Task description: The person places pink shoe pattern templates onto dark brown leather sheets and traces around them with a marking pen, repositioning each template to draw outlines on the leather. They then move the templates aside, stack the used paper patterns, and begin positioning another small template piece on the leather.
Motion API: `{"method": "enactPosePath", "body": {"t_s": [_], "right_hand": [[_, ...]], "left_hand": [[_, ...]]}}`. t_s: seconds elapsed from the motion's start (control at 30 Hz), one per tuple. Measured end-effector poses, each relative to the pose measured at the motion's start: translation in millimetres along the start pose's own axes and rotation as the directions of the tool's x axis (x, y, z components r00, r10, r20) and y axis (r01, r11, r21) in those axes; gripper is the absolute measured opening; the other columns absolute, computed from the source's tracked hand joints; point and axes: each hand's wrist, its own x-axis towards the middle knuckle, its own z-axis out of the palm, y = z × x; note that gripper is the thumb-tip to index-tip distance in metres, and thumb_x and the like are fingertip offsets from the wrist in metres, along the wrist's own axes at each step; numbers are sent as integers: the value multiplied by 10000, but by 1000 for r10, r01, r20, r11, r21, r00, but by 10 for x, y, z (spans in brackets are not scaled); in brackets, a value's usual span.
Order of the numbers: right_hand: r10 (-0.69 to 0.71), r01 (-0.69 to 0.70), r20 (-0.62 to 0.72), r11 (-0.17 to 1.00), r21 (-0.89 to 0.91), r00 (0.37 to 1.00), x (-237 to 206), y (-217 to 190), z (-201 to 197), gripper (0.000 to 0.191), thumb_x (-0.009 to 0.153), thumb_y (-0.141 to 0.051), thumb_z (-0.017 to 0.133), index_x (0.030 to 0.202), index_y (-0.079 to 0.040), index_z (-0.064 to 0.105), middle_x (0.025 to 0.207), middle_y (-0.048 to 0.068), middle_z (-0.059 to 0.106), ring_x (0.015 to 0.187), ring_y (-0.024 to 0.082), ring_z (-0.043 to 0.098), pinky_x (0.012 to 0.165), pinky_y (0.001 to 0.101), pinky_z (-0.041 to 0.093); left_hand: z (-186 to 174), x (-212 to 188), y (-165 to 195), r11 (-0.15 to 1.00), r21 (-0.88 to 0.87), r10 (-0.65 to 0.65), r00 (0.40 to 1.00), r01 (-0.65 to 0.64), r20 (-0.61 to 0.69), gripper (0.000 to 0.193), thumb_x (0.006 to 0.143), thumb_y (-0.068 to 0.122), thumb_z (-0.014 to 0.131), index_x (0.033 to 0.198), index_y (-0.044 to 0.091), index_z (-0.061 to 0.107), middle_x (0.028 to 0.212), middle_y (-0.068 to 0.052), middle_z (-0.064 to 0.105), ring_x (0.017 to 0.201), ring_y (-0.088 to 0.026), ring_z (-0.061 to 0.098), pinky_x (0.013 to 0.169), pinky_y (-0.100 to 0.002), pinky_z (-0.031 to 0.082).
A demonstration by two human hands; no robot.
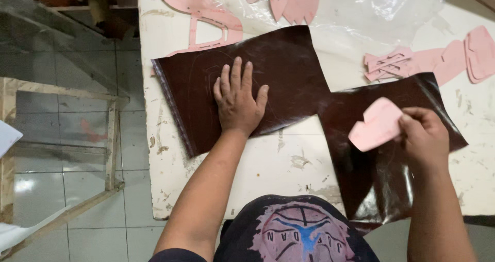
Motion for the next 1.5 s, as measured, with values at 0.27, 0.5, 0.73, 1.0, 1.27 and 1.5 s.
{"method": "enactPosePath", "body": {"t_s": [0.27, 0.5, 0.73, 1.0, 1.27, 1.5], "right_hand": [[373, -372, 56, 881, 293, 926, -905, 659, -287, 203, 1010, -41, 632, 1194, 44, 645, 879, 141, 680, 644, 87, 591, 489, 214, 369], [-556, 556, 454, 818, 149, 697, -1142, -121, 811, 215, 919, -46, 730, 1131, -34, 755, 1250, 96, 713, 1105, 124, 680, 855, 228, 556], [-760, 859, 528, 500, 105, 378, -1155, -536, 2052, 147, 895, -77, 788, 1039, -97, 771, 1159, 71, 684, 993, 188, 707, 770, 297, 611], [-704, 915, 629, 402, -30, 330, -1145, -467, 2190, 270, 859, -107, 755, 1127, -91, 733, 1245, 72, 673, 1060, 262, 686, 848, 347, 596], [-527, 762, 599, 601, -239, 603, -1177, -468, 2314, 570, 861, -250, 808, 1339, -9, 612, 1265, 168, 575, 982, 285, 680, 825, 383, 574], [-217, 355, 630, 929, -100, 746, -1059, -511, 2426, 388, 892, -258, 765, 1148, 16, 667, 948, 94, 710, 805, 157, 676, 727, 320, 567]], "left_hand": [[-264, -78, -514, 409, -907, -276, 961, 97, -22, 344, 1050, 132, 568, 1372, 12, 562, 1397, -152, 594, 1300, -304, 565, 1164, -389, 450], [-653, -903, -660, 927, -350, -208, 959, 131, -193, 204, 955, 101, 628, 1133, 25, 693, 1281, -120, 664, 1242, -294, 608, 1110, -439, 447], [-742, -1202, -696, 946, -322, -104, 978, 41, -183, 317, 902, 162, 659, 1194, 43, 696, 1353, -120, 628, 1340, -329, 536, 1169, -471, 393], [-839, -1186, -680, 972, -232, -79, 989, 48, -127, 311, 868, 197, 698, 1155, 81, 728, 1373, -126, 587, 1362, -340, 501, 1166, -488, 367], [-827, -1160, -635, 986, -155, -82, 989, 62, -126, 308, 860, 220, 712, 1155, 144, 754, 1378, -93, 590, 1365, -321, 494, 1156, -494, 369], [-749, -1174, -589, 992, -122, -36, 991, 21, -126, 311, 905, 272, 712, 1189, 153, 754, 1415, -92, 576, 1372, -339, 487, 1164, -500, 356]]}}
